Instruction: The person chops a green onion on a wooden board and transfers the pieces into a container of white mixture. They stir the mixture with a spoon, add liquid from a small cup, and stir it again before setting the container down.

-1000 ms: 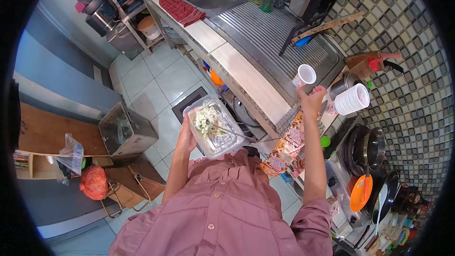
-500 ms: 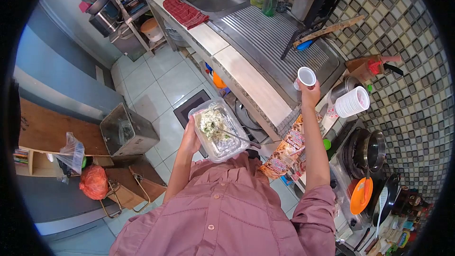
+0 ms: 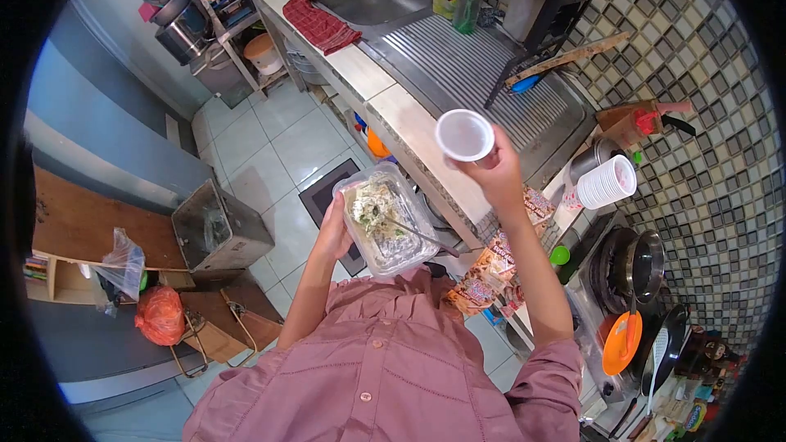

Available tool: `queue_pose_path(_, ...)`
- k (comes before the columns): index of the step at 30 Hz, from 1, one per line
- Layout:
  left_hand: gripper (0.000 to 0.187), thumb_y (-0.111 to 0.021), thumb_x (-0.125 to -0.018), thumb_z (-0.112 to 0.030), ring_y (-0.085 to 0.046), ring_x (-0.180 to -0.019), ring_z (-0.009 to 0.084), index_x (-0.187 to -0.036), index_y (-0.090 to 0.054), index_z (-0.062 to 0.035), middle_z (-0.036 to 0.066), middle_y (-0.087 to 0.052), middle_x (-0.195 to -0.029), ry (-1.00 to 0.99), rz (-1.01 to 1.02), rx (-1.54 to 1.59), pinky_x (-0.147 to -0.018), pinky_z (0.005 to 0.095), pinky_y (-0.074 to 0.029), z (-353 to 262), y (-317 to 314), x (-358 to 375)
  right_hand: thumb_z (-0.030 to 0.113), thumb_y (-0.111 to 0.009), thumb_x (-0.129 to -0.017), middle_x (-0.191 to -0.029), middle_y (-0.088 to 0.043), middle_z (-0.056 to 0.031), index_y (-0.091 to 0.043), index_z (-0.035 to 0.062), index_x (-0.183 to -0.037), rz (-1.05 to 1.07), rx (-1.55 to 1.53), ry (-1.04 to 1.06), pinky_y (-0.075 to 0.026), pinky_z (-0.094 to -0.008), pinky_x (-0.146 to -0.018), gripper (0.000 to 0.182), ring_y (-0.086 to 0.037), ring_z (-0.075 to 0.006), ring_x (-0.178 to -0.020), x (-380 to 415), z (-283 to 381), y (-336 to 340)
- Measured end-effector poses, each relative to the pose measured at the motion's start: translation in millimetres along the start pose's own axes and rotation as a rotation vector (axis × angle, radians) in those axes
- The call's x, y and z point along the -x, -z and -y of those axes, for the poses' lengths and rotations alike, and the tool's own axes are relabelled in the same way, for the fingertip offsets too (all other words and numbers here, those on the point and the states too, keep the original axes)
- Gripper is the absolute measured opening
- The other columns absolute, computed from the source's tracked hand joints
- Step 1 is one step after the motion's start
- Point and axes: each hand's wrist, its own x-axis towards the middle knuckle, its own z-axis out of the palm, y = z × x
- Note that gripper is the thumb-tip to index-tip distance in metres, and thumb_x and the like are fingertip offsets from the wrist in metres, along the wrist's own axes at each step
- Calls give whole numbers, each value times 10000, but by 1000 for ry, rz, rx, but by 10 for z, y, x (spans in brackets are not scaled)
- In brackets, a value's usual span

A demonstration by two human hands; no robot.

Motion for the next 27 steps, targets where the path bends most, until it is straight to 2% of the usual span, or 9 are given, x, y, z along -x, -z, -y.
queue_pose_path(4, 526, -396, -945, -440, -538, -1100, 198, -1297, -377, -49, 91, -507, -1235, -4, 14, 6, -860, 349, -507, -11, -15, -2, -19, -770, -646, -1105, -568, -46, -493, 0, -1190, 172, 2, -4, -407, -291, -958, 611, -542, -140, -1056, 76, 156, -229)
queue_pose_path(8, 551, -409, -936, -456, -539, -1100, 201, -1303, -368, -48, 92, -504, -1240, -8, -8, -4, -861, 350, -507, -40, -48, 25, 36, -750, -662, -1100, -572, -60, -515, -12, -1180, 362, 74, -25, -396, -293, -966, 571, -538, -139, -1053, 125, 207, -360)
queue_pose_path(9, 559, -414, -933, -460, -538, -1102, 203, -1307, -363, -47, 93, -501, -1243, -10, -4, -2, -863, 352, -506, -44, -45, 28, 98, -754, -658, -1075, -588, -74, -545, -12, -1143, 360, 67, -10, -417, -289, -931, 539, -558, -145, -1017, 134, 173, -393)
queue_pose_path(14, 556, -409, -936, -454, -533, -1112, 205, -1314, -352, -50, 99, -495, -1253, -24, -2, 19, -870, 354, -504, -54, -30, 40, 162, -769, -620, -1027, -607, -92, -581, 0, -1100, 436, 257, 42, -446, -286, -848, 540, -589, -177, -934, 127, 200, -483)
queue_pose_path(16, 552, -406, -939, -450, -532, -1115, 206, -1316, -349, -50, 100, -494, -1255, -26, -1, 21, -872, 355, -504, -61, -35, 49, 82, -758, -636, -1067, -568, -73, -567, -10, -1130, 524, 338, -49, -414, -296, -948, 537, -548, -159, -1024, 115, 274, -503)
queue_pose_path(18, 613, -360, -924, -522, -496, -1156, 215, -1310, -368, -46, 104, -499, -1253, -30, -23, -49, -953, 361, -437, -64, -55, 60, 86, -759, -635, -1055, -569, -74, -572, -11, -1123, 536, 350, -42, -415, -293, -945, 532, -551, -159, -1017, 107, 323, -538)
queue_pose_path(23, 608, -352, -927, -520, -499, -1153, 218, -1307, -370, -46, 106, -500, -1251, -27, -26, -43, -956, 375, -434, -45, -29, 58, 91, -761, -636, -1040, -567, -69, -572, -10, -1122, 538, 328, -56, -421, -286, -926, 531, -552, -156, -1002, 104, 243, -574)
queue_pose_path(25, 608, -350, -928, -520, -500, -1153, 219, -1306, -370, -45, 107, -500, -1252, -23, -22, -37, -956, 380, -434, -27, 6, 45, 186, -775, -622, -1017, -596, -104, -575, 15, -1131, 494, 300, 29, -460, -299, -839, 573, -596, -203, -933, 104, 165, -583)
queue_pose_path(27, 505, -366, -964, -407, -526, -1118, 207, -1313, -346, -42, 105, -490, -1251, -39, -5, 61, -881, 356, -498, -15, 31, 38, 191, -776, -625, -1020, -595, -105, -573, 13, -1133, 495, 296, 24, -462, -301, -843, 575, -596, -204, -935, 104, 177, -593)
